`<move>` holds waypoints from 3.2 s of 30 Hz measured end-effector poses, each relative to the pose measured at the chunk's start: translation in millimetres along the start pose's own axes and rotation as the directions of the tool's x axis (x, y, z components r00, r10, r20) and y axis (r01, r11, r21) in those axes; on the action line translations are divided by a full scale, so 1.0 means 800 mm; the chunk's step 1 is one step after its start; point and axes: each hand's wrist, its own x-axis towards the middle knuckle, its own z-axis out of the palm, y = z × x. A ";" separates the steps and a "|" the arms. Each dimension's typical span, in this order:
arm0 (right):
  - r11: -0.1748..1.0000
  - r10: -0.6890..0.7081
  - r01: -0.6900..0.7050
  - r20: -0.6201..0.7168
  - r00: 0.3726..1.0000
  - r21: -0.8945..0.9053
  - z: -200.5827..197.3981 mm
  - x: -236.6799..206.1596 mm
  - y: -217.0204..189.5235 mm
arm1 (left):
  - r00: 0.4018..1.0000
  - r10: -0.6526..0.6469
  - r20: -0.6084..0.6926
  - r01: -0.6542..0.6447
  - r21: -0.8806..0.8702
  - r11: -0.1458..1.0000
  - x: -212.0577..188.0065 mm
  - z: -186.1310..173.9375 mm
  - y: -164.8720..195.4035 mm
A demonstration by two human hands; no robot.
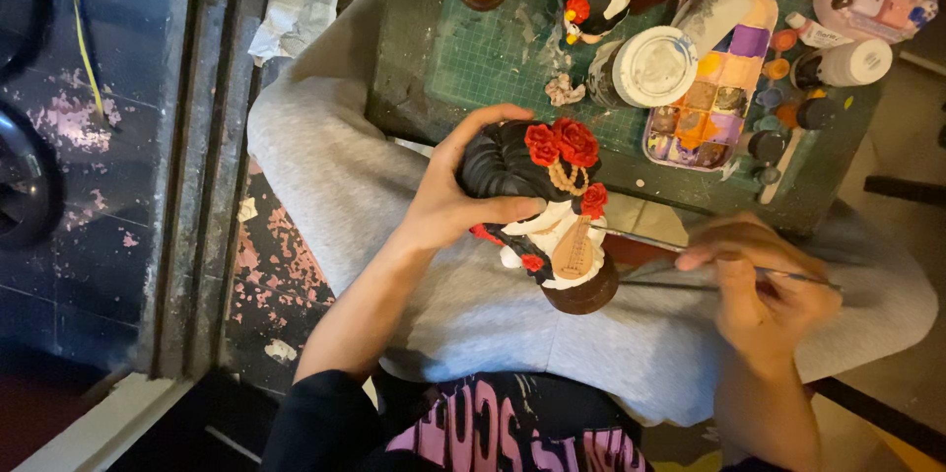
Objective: The person sits on the floor and paints a decorative clay figurine. They first handle a small white bottle and dip a fine brush into a paint palette, then hold the figurine on their lap and paint its details with the brush, reloading paint from the palette as they work.
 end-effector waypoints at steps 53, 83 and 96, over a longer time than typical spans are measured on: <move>0.996 -0.057 0.051 0.094 0.994 0.068 -0.003 0.000 -0.007 | 1.000 0.001 -0.018 0.000 0.010 1.000 0.001 0.001 0.001; 0.969 -0.213 0.222 -0.086 0.973 0.108 -0.001 -0.015 0.018 | 0.998 -0.010 -0.063 0.004 -0.082 0.997 0.003 0.006 0.000; 0.941 -0.094 0.245 -0.514 0.853 0.234 0.041 -0.051 0.084 | 0.990 -0.012 -0.143 -0.023 -0.241 0.970 0.008 0.024 -0.034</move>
